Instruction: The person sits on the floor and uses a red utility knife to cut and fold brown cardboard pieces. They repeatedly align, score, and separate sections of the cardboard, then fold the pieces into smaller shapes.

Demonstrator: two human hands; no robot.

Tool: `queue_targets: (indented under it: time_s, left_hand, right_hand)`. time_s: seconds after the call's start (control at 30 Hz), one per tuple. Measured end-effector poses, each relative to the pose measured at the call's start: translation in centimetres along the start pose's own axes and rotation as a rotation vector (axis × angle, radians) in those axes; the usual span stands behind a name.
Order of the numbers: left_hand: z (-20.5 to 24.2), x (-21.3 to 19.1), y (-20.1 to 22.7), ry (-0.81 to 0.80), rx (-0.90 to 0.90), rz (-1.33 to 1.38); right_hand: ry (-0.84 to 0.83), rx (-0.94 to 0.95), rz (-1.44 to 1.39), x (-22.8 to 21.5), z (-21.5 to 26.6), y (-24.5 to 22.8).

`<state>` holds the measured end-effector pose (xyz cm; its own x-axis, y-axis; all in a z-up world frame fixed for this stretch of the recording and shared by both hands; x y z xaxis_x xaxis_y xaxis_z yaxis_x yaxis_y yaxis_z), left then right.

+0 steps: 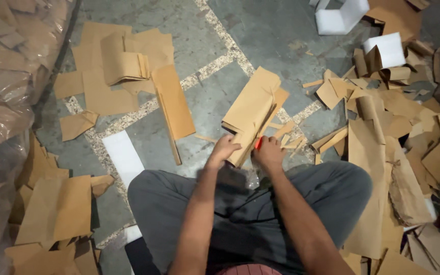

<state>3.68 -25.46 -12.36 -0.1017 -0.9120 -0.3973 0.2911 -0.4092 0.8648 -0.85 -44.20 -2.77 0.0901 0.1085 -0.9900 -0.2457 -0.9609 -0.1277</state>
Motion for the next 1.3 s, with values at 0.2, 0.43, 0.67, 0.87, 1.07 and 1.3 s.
queue_targets:
  time_s: [0.2,0.43,0.67,0.87,1.07,1.3]
  left_hand:
    - [2.6,-5.9,3.2,-0.124,-0.144,0.788]
    - [5.5,-10.5,5.2,0.015,-0.039,0.887]
    - [13.8,-10.7,11.3,0.499,0.706,-0.439]
    - [18.6,-11.7,16.7,0.519,0.871,-0.763]
    - [19.3,-12.4,17.0,0.550,0.974,-0.927]
    - [17.7,-10.5,12.9,0.335,1.103,-1.135]
  right_hand:
    - [0.051,-0.055,0.028,1.6,0.5,-0.2]
    - [0.224,0.021,-0.232,1.1,-0.7,0.5]
    - [-0.122,0.360,-1.429,5.0,-0.8,-2.1]
    - [-0.298,0.285,-2.380,3.0,2.1,-2.1]
    - [-0.326,0.695,-1.994,-0.4,1.8,-0.8]
    - [-0.276,0.800,-1.615,0.2,3.4,-2.0]
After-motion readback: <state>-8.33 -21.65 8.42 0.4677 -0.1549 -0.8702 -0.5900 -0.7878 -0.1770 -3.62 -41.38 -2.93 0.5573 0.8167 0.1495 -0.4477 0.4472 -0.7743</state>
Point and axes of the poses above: each hand's wrist, its own z-axis away from the middle knuckle, its own x-axis out of the palm, y = z × x, the point moved 5 cm from there along -z, towards the middle knuckle, and after that the axes turned 15 degrees about y, right-handed, at the moved point
